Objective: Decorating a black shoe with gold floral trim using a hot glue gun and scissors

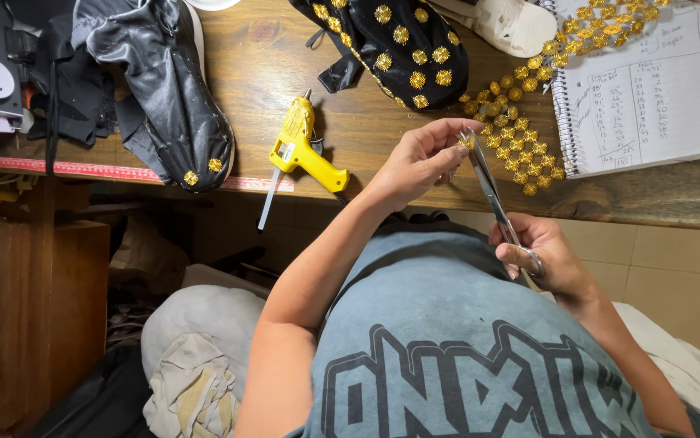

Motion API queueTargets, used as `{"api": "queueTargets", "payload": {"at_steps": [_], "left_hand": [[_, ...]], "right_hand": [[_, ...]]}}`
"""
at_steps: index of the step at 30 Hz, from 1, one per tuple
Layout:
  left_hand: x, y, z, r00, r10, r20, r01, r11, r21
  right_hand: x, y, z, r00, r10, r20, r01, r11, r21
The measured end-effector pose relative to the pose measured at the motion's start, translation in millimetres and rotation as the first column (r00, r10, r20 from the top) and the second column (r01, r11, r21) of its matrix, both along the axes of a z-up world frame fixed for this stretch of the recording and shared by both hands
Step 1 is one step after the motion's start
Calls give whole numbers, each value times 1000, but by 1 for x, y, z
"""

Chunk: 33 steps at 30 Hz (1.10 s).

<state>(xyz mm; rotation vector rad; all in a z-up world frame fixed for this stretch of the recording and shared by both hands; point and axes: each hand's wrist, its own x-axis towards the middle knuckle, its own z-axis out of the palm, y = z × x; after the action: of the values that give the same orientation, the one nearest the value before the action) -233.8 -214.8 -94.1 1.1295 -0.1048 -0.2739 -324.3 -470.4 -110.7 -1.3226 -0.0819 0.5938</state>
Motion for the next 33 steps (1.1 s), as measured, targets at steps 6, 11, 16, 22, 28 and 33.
{"api": "queueTargets", "payload": {"at_steps": [6, 11, 16, 22, 28, 33], "left_hand": [[1, -3, 11, 1000, -25, -15, 24, 997, -71], [3, -6, 26, 999, -46, -3, 45, 996, -75], [9, -8, 19, 998, -37, 55, 38, 999, -3], [14, -7, 18, 992, -52, 111, 44, 996, 71], [17, -9, 10, 995, -59, 77, 52, 995, 89], [17, -13, 4, 995, -67, 71, 61, 995, 74]], "right_hand": [[2, 3, 17, 999, -3, -44, 9, 988, 153], [3, 0, 28, 999, 2, -50, 9, 976, 216], [2, -9, 15, 998, -25, -52, 35, 977, 210], [3, -16, 11, 999, -15, -48, 24, 983, 183], [12, -12, 27, 998, 20, -62, -4, 968, 249], [15, -12, 24, 998, 28, -55, -14, 973, 230]]}}
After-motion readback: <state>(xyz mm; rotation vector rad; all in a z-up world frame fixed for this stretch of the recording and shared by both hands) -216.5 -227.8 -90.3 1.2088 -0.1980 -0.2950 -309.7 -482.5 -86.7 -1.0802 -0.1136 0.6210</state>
